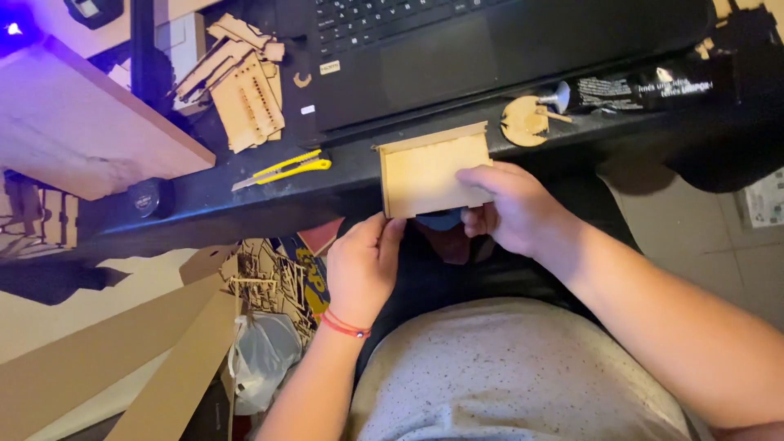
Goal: The person assembles a small wooden model by inserting dowels into pre-cut slots on flat wooden pieces. They repeatedly test-fit the components, remove and reinsert dowels, and adjust the alignment of the pieces to form a box-like structure.
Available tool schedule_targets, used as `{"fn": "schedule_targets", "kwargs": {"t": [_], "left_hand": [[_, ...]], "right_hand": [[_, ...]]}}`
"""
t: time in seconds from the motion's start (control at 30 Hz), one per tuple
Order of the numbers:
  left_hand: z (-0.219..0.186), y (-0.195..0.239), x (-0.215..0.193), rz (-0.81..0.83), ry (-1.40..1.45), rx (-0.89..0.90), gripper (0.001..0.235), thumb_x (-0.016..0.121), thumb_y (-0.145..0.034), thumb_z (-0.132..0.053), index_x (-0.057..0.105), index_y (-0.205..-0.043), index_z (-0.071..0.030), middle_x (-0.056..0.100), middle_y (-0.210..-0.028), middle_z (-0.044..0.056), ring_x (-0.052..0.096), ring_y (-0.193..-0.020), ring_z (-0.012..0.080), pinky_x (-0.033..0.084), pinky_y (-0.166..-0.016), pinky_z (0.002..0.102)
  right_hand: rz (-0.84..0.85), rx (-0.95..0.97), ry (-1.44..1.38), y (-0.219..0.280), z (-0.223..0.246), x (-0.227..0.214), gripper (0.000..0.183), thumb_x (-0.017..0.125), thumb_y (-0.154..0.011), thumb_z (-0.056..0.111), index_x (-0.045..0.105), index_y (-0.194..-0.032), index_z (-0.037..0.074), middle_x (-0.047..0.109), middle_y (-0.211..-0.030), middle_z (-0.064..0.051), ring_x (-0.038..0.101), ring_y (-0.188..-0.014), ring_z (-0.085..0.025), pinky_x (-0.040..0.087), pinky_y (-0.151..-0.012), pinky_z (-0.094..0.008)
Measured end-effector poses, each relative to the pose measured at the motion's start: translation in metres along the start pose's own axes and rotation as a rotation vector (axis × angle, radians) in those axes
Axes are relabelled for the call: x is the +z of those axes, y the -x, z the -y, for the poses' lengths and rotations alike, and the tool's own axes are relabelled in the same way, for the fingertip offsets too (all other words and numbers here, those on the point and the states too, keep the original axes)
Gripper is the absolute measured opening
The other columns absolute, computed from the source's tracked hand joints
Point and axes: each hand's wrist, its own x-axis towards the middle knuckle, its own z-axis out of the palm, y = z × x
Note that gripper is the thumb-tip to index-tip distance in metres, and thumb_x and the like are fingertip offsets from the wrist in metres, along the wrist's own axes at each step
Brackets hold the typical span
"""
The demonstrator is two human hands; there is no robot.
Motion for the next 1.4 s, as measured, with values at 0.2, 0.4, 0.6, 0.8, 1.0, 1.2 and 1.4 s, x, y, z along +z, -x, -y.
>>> {"fn": "schedule_targets", "kwargs": {"t": [0.2,0.4,0.6,0.8,1.0,1.2,1.4], "left_hand": [[0.021,-0.021,0.032,-0.216,-0.134,0.141,0.028,0.058,-0.099,-0.046,0.075,-0.09,-0.024,0.067,-0.068,-0.005,0.07,-0.068,0.0211,0.055,-0.056,0.033],[0.013,-0.029,0.018,-0.224,-0.017,0.145,0.039,0.08,-0.08,-0.044,0.067,-0.106,-0.018,0.067,-0.084,0.001,0.071,-0.082,0.0218,0.057,-0.067,0.033],[0.024,-0.053,-0.001,-0.26,-0.122,0.6,0.052,0.084,-0.076,-0.024,0.069,-0.125,-0.017,0.066,-0.123,0.008,0.066,-0.11,0.0284,0.05,-0.095,0.041],[0.04,-0.068,0.006,-0.37,-0.016,0.735,0.046,0.083,-0.081,-0.038,0.071,-0.123,-0.022,0.071,-0.124,0.006,0.067,-0.115,0.0227,0.047,-0.096,0.037],[0.049,-0.069,0.015,-0.363,-0.005,0.772,0.058,0.084,-0.078,-0.033,0.065,-0.132,-0.021,0.07,-0.126,0.007,0.065,-0.119,0.0233,0.045,-0.101,0.041],[0.04,-0.058,0.023,-0.503,0.087,0.729,0.047,0.082,-0.082,-0.034,0.07,-0.123,-0.015,0.072,-0.119,0.009,0.068,-0.114,0.026,0.047,-0.099,0.043],[0.035,-0.027,0.023,-0.376,0.168,0.548,0.037,0.082,-0.091,-0.02,0.066,-0.123,-0.013,0.066,-0.131,0.008,0.064,-0.124,0.0245,0.041,-0.097,0.037]], "right_hand": [[0.112,-0.074,-0.114,0.033,0.0,0.011,0.023,0.056,-0.096,0.018,0.063,-0.11,0.001,0.075,-0.103,-0.013,0.074,-0.082,-0.02,0.061,-0.068,-0.032],[0.039,-0.015,0.02,0.019,-0.005,0.014,0.034,0.056,-0.101,0.026,0.069,-0.086,-0.002,0.074,-0.078,-0.015,0.072,-0.059,-0.021,0.056,-0.048,-0.028],[-0.068,-0.055,0.005,0.0,-0.024,0.007,0.039,0.056,-0.101,0.026,0.067,-0.078,-0.004,0.067,-0.065,-0.017,0.068,-0.054,-0.024,0.05,-0.046,-0.03],[-0.135,-0.056,-0.049,0.007,-0.016,0.018,0.04,0.055,-0.102,0.021,0.066,-0.075,-0.008,0.063,-0.059,-0.02,0.065,-0.047,-0.028,0.048,-0.042,-0.032],[0.201,0.018,0.304,0.025,-0.018,-0.001,0.073,0.026,-0.106,0.053,0.075,-0.084,0.004,0.067,-0.05,-0.016,0.062,-0.04,-0.017,0.043,-0.04,-0.022],[-0.104,-1.039,1.546,0.052,0.055,0.03,0.012,0.072,-0.089,0.021,0.076,-0.097,0.011,0.074,-0.087,-0.01,0.07,-0.081,-0.031,0.055,-0.073,-0.039],[0.008,-1.226,2.034,0.007,0.071,0.054,0.031,0.07,-0.093,0.033,0.07,-0.115,0.012,0.071,-0.106,-0.005,0.064,-0.091,-0.028,0.042,-0.075,-0.044]]}}
